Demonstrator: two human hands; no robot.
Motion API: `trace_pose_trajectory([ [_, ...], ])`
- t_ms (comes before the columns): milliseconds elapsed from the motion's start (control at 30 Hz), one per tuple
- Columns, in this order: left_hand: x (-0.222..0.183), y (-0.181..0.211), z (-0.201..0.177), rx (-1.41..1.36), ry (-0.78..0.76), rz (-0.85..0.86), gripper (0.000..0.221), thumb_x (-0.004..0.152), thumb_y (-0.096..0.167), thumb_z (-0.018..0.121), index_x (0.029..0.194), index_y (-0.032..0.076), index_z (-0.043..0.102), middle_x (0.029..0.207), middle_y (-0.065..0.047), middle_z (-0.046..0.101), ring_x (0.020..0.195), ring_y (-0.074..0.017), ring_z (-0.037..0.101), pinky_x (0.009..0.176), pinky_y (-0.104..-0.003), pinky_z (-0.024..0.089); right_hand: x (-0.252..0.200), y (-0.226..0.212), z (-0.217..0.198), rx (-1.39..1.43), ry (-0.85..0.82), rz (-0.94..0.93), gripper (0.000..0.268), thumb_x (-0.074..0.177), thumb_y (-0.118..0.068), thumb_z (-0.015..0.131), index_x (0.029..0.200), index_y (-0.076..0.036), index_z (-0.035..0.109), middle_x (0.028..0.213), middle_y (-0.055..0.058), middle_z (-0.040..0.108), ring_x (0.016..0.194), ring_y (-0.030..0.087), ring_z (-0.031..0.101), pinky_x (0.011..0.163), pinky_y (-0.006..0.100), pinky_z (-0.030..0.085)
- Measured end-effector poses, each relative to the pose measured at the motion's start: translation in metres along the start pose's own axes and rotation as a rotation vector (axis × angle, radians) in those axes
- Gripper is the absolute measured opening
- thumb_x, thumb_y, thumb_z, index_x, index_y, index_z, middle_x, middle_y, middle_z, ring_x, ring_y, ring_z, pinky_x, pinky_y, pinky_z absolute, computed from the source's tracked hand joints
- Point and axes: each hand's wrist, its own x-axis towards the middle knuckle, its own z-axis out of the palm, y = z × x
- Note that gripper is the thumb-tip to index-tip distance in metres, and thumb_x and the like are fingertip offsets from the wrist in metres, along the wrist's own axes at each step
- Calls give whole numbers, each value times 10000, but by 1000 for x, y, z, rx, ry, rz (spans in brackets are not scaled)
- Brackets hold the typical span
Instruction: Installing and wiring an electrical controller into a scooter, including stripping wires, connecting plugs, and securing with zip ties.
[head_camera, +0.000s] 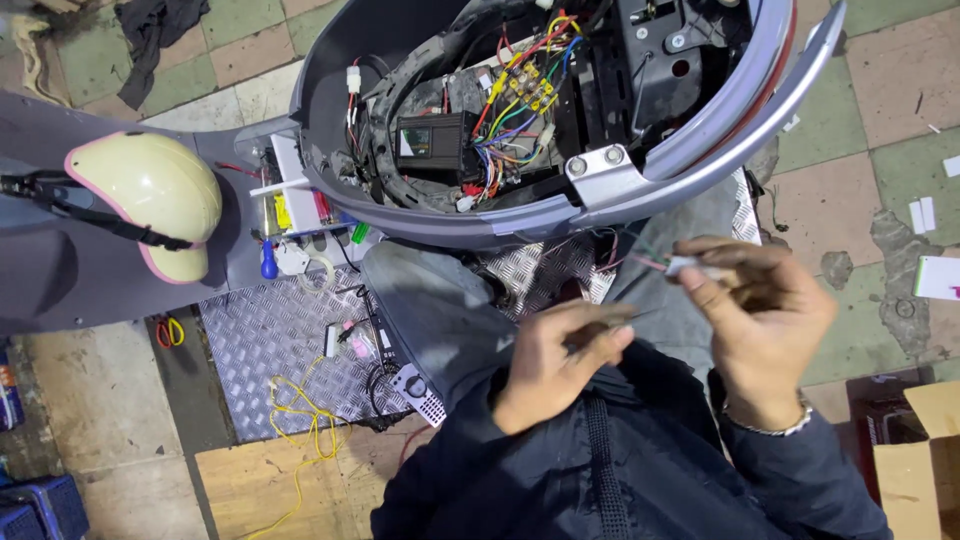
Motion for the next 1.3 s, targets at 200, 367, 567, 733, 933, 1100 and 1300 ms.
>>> trace_pose_trajectory([
  [200, 10, -46, 20, -578, 181, -145, 263, 980, 140, 692, 1155, -56, 702, 756, -36, 613, 652, -71, 517, 549, -174, 419, -22, 3, 13, 33, -7, 149, 251, 853, 134, 720, 1043, 44, 583, 1185, 186, 664, 961, 182, 668, 875, 234, 566],
  [367, 17, -58, 27, -528, 310, 35, 147, 954, 64, 732, 1032, -61, 744, 656, -136, 594, 526, -108, 569, 438, -220, 458, -23, 7, 25, -167, -24, -144, 246, 794, 76, 868, 941, 97, 672, 933, 234, 676, 897, 325, 747, 767, 359, 606],
  [567, 17, -71, 24, -460, 402, 30, 141, 888, 72, 802, 964, -39, 763, 702, -129, 627, 561, -95, 594, 465, -211, 482, -25, 8, 27, -433, -116, -153, 187, 855, -64, 850, 1017, -25, 767, 872, 158, 746, 825, 320, 757, 665, 368, 600],
  [733, 14, -57, 14, -342, 453, 66, 94, 892, 86, 800, 933, 3, 783, 756, -109, 653, 564, -64, 574, 482, -211, 474, -32, 17, 34, -283, -208, 188, 110, 909, -119, 776, 986, -41, 764, 694, 116, 748, 679, 128, 710, 645, 326, 590],
  [933, 11, -35, 7, -351, 467, -61, 137, 910, 119, 780, 931, -16, 791, 686, -86, 688, 593, -49, 558, 488, -211, 483, -32, 25, 35, -277, -345, 251, 151, 888, -182, 784, 987, -67, 786, 646, 98, 761, 595, 96, 703, 588, 291, 579],
  [1100, 9, -45, -7, -408, 485, -79, 165, 911, 101, 763, 954, -57, 783, 749, -203, 732, 607, -165, 676, 479, -298, 572, -35, 37, 39, -113, -450, 288, 136, 846, -153, 808, 923, -41, 800, 631, 87, 767, 634, 75, 631, 600, 303, 580],
  [1300, -10, -33, -34, -477, 372, 31, 104, 955, 56, 717, 990, -38, 744, 864, -205, 755, 800, -213, 720, 736, -374, 621, -16, 28, 39, -105, -620, 208, 214, 806, -161, 835, 985, -47, 807, 763, 134, 809, 682, 158, 696, 662, 368, 606],
])
